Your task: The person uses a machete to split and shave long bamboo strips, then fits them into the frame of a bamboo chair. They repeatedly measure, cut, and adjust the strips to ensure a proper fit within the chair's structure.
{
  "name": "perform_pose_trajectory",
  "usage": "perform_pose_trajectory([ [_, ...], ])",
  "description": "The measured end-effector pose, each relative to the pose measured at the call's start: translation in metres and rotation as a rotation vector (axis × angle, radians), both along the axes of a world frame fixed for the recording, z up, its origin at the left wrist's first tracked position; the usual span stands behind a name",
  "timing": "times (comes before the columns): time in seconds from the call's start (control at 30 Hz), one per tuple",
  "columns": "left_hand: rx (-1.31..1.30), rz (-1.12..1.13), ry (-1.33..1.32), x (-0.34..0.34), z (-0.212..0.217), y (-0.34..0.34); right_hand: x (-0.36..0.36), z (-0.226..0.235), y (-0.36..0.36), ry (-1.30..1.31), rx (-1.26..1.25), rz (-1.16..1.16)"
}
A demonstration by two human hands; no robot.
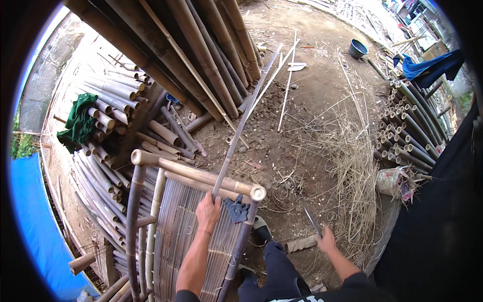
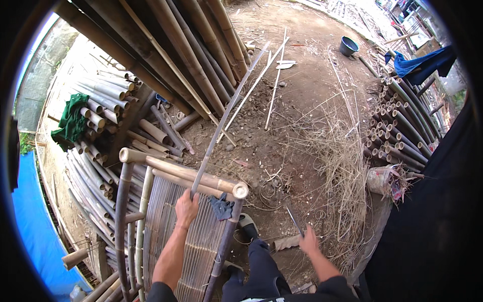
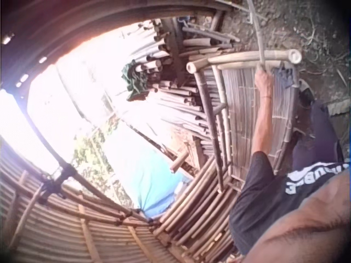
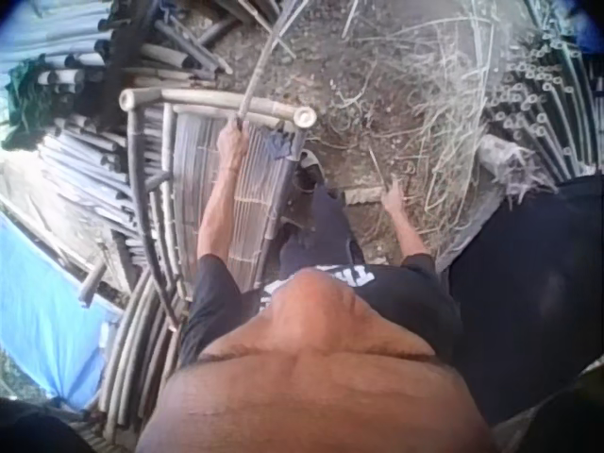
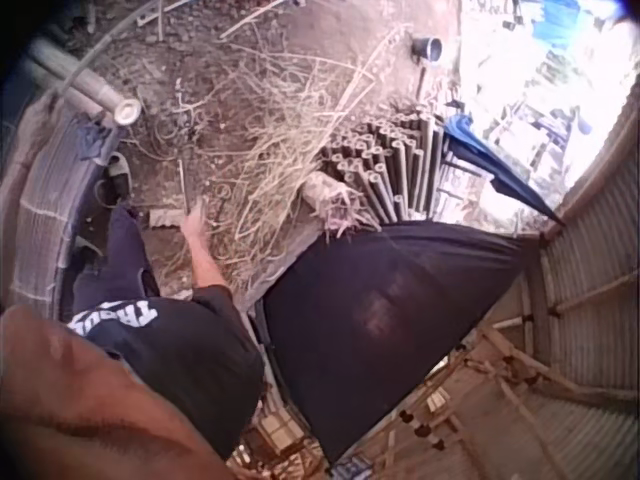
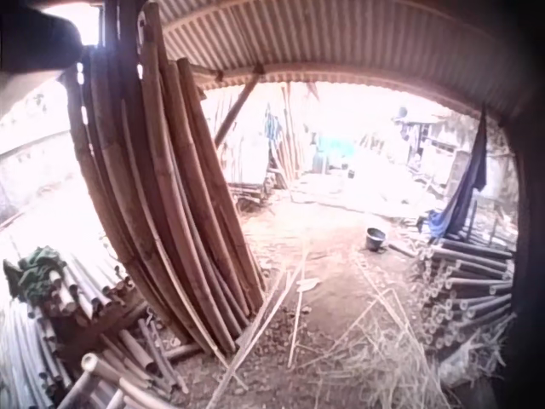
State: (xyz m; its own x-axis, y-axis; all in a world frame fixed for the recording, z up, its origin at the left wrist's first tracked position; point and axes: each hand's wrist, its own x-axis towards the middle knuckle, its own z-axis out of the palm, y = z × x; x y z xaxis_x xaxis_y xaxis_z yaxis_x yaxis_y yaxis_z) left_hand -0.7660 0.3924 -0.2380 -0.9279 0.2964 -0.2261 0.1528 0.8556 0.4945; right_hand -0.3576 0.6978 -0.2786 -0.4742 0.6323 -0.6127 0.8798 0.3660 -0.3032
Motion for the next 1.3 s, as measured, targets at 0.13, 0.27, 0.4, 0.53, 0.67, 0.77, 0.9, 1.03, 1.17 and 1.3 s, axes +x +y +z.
perform_pose_trajectory([
  [0.13,0.099,-0.036,-0.067,-0.066,-0.064,0.086,0.153,-0.04,-0.048,-0.409,-0.224,-0.493],
  [0.27,0.128,-0.161,-0.055,-0.104,-0.153,0.14,0.26,-0.049,-0.102,-0.479,-0.112,-0.394],
  [0.4,-0.018,-0.224,-0.095,-0.097,-0.228,0.148,0.275,-0.056,-0.131,-0.69,-0.377,-0.547],
  [0.53,-0.251,-0.211,-0.242,-0.067,-0.249,0.111,0.251,-0.054,-0.139,-0.739,-0.539,-0.628],
  [0.67,-0.187,-0.356,0.062,-0.044,-0.226,0.065,0.235,-0.047,-0.133,-0.735,-0.694,-0.752],
  [0.77,-0.2,-0.256,0.122,-0.018,-0.201,0.038,0.222,-0.049,-0.119,-0.814,-0.399,-0.323],
  [0.9,-0.144,-0.133,-0.068,0.015,-0.184,0.011,0.188,-0.058,-0.094,-0.756,-0.254,0.015],
  [1.03,0.004,0.037,0.076,0.032,-0.193,-0.016,0.141,-0.069,-0.072,-0.663,-0.151,0.011],
  [1.17,0.196,0.376,0.214,0.071,-0.214,-0.058,0.091,-0.097,-0.067,-0.664,-0.052,-0.108],
  [1.3,-0.007,0.553,-0.176,0.144,-0.247,-0.095,0.026,-0.175,-0.072,-0.34,0.113,-0.076],
])
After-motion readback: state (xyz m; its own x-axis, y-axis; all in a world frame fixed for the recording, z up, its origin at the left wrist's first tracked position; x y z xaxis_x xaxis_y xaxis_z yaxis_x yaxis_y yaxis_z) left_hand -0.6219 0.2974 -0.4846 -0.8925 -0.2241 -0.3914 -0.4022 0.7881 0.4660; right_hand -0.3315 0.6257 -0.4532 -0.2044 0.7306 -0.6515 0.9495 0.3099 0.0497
